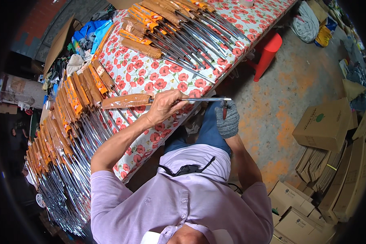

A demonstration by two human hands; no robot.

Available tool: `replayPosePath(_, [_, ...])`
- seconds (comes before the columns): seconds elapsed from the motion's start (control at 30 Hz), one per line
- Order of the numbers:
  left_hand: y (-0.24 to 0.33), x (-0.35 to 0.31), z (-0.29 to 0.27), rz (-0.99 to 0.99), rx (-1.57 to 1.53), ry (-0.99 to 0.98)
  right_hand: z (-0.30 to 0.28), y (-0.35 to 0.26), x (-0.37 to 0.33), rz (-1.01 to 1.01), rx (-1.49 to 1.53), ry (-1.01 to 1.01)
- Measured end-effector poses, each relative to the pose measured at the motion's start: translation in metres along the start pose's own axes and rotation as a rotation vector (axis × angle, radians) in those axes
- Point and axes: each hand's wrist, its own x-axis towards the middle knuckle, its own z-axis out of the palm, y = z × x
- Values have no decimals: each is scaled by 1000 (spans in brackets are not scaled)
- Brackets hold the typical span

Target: Inspecting and organizing screwdrivers by placing them in neat rows on a production table.

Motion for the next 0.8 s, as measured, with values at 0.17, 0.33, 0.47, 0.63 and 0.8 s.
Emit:
replayPosePath(0.17, [9,11,-23,-98,43,-419,7,8,-4,-154,65,85])
replayPosePath(0.33, [28,-1,-46,172,97,-404,5,40,-16,-292,-30,125])
replayPosePath(0.47, [31,-33,-84,256,530,-594,21,58,-28,-46,-33,-44])
replayPosePath(0.63, [-57,-112,-149,263,799,-587,45,43,-33,-23,158,-126])
replayPosePath(0.8, [-118,-161,-185,95,879,-710,50,21,-31,-17,37,-247])
